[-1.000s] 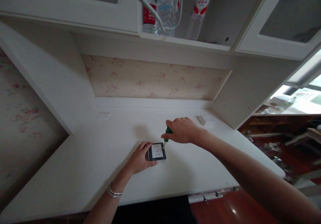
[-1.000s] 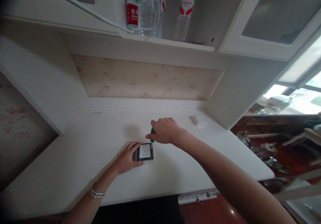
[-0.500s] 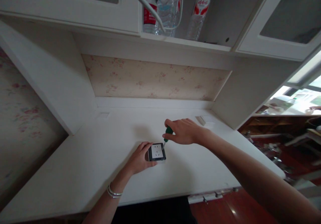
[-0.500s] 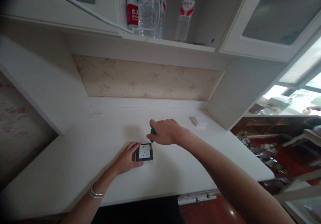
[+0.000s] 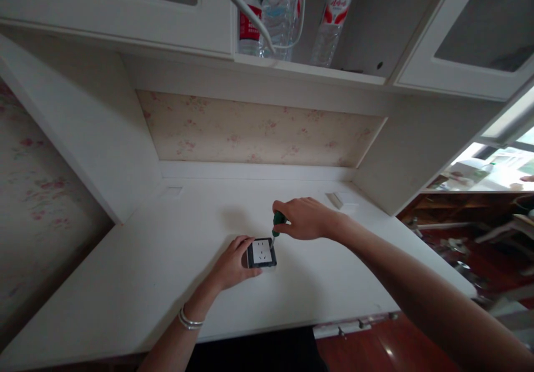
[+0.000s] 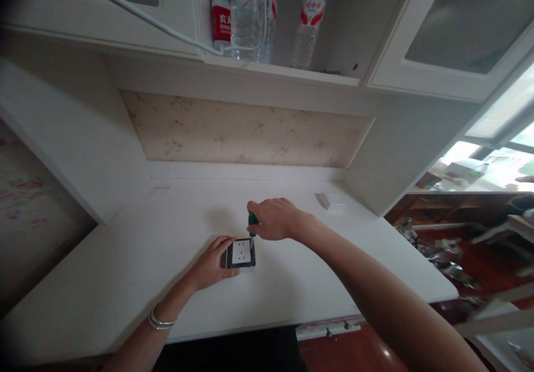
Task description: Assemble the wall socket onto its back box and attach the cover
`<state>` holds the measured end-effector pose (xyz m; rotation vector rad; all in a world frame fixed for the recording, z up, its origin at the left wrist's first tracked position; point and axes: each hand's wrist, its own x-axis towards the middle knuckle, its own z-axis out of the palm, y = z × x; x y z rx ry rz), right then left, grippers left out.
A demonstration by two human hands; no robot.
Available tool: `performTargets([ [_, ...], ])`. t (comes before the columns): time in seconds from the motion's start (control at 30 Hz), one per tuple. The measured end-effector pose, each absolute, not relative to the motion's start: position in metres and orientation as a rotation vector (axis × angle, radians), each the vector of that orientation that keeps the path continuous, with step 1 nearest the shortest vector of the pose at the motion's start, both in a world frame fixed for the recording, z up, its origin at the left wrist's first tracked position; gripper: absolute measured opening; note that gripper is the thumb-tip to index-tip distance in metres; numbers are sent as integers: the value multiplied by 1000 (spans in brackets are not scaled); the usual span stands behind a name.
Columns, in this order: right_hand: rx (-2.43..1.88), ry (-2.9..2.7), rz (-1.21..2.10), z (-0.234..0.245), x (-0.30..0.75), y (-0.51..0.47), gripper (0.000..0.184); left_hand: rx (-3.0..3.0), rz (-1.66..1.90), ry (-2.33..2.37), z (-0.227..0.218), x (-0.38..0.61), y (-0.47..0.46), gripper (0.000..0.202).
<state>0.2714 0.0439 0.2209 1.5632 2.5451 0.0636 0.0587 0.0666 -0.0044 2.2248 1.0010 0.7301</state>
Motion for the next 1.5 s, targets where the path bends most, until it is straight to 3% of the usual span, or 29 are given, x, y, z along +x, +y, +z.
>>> performTargets([
  [0.23, 1613, 2505, 242, 214, 260, 47, 55, 2223, 747, 991, -5, 60, 66, 77],
  [0.37, 1671, 2547, 213, 218, 266, 45, 47, 2220, 752, 1015, -5, 60, 66, 79],
  [0.53, 2061, 2650, 142, 213, 285, 39, 39, 2174, 777, 1096, -13, 63, 71, 83],
  [0.63, 2282, 2748, -84, 193, 294, 34, 35, 2154, 768, 1166, -18, 68, 79, 83],
  [0.73, 2456, 2755, -549, 163, 295, 28, 39, 2198, 745, 1211, -15, 74, 90, 79],
  [0.83, 2509, 2721, -1070, 130, 290, 21, 45, 2279, 731, 1263, -6, 81, 101, 63],
  [0.93, 2531, 2775, -1271, 101, 279, 15, 45, 2326, 710, 1391, 2, 91, 107, 46],
  [1.17, 2624, 3003, -678, 59, 244, 10, 35, 2324, 687, 1431, 8, 86, 99, 50],
  [1.33, 2310, 3138, -533, 33, 227, 5, 33, 2373, 517, 1127, 25, 30, 106, 25],
  [1.5, 2062, 3069, -234, 9, 212, 4, 28, 2385, 304, 1393, 35, -41, 162, 36],
])
